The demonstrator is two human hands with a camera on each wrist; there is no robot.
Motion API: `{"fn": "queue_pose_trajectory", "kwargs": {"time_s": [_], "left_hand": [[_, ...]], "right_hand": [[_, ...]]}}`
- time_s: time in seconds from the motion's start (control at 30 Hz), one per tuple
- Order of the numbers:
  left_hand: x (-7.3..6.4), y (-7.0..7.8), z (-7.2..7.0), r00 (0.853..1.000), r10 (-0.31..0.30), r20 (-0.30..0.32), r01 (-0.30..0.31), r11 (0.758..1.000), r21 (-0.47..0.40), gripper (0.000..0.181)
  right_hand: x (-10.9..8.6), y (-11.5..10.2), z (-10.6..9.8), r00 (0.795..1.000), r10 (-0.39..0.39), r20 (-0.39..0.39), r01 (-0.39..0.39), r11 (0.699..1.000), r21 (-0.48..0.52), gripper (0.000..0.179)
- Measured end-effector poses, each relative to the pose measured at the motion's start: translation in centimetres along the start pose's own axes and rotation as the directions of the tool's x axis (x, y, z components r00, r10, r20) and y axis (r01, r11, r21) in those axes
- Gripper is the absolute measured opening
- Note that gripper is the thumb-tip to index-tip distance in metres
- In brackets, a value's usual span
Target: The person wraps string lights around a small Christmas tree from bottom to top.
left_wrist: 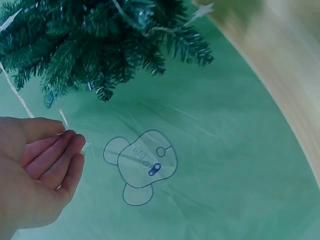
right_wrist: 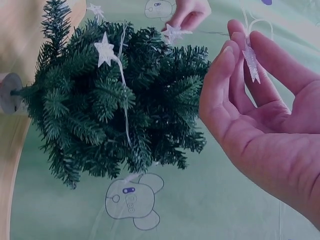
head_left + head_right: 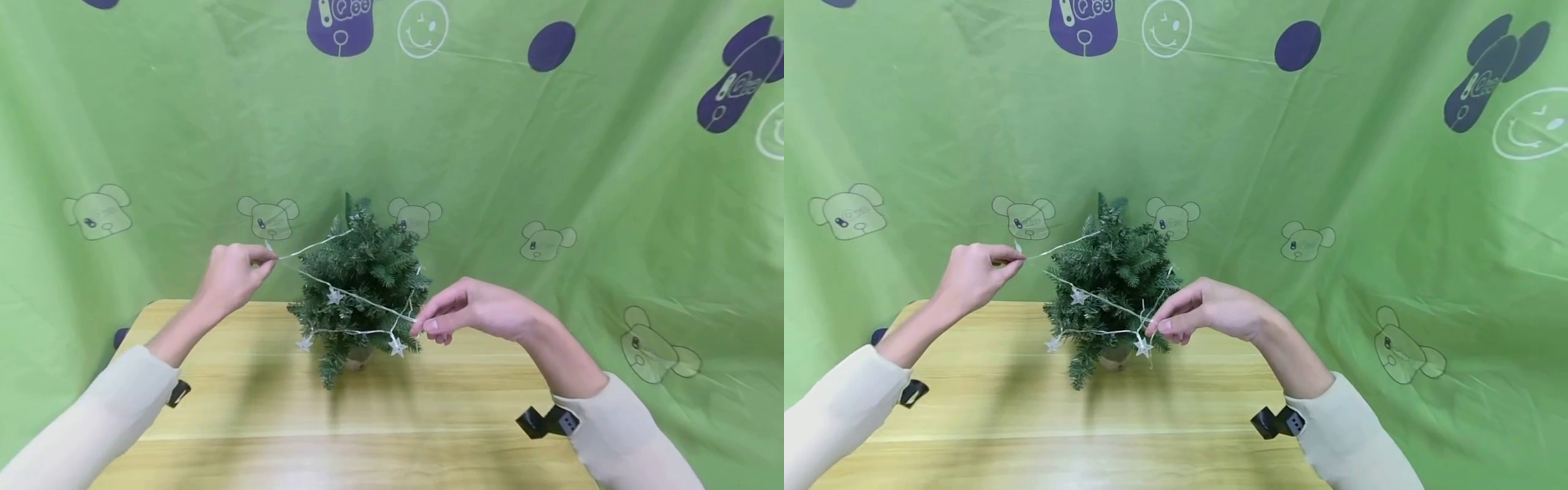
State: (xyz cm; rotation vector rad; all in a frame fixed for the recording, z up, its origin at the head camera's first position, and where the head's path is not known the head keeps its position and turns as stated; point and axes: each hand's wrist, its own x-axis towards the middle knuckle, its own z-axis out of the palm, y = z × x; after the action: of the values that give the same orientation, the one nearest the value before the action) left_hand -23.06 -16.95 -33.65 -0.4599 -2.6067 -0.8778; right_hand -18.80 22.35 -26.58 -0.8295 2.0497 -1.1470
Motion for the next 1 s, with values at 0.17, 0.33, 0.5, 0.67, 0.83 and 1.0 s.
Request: {"fn": "queue_pose_trajectory", "kwargs": {"time_s": [0.17,0.33,0.5,0.67,0.83,1.0], "left_hand": [[-1.0,0.0,1.2,0.998,0.031,0.063,-0.030,0.999,-0.010,0.014],[-1.4,0.3,2.1,0.997,0.047,0.063,-0.047,0.999,0.000,0.013],[-1.6,0.9,1.9,0.996,0.059,0.064,-0.059,0.998,-0.001,0.013],[-1.5,1.2,1.3,0.997,0.077,0.019,-0.077,0.997,0.000,0.012],[-1.5,1.7,0.5,0.997,0.073,0.019,-0.073,0.997,-0.008,0.011],[-1.8,2.1,0.8,0.996,0.055,0.077,-0.055,0.998,-0.008,0.013]], "right_hand": [[-0.7,0.1,-0.3,1.000,-0.004,-0.014,0.004,1.000,-0.016,0.023],[-1.1,0.0,-0.4,1.000,-0.007,-0.014,0.007,1.000,-0.027,0.022],[-1.7,-0.2,-0.8,1.000,-0.008,-0.030,0.007,0.998,-0.059,0.022],[-2.2,-0.4,-1.0,0.999,-0.002,-0.040,0.000,0.999,-0.054,0.024],[-2.4,-0.4,-1.1,0.999,0.003,-0.045,-0.005,0.998,-0.060,0.022],[-2.7,-0.3,-1.2,0.999,0.003,-0.044,-0.005,0.999,-0.051,0.022]]}}
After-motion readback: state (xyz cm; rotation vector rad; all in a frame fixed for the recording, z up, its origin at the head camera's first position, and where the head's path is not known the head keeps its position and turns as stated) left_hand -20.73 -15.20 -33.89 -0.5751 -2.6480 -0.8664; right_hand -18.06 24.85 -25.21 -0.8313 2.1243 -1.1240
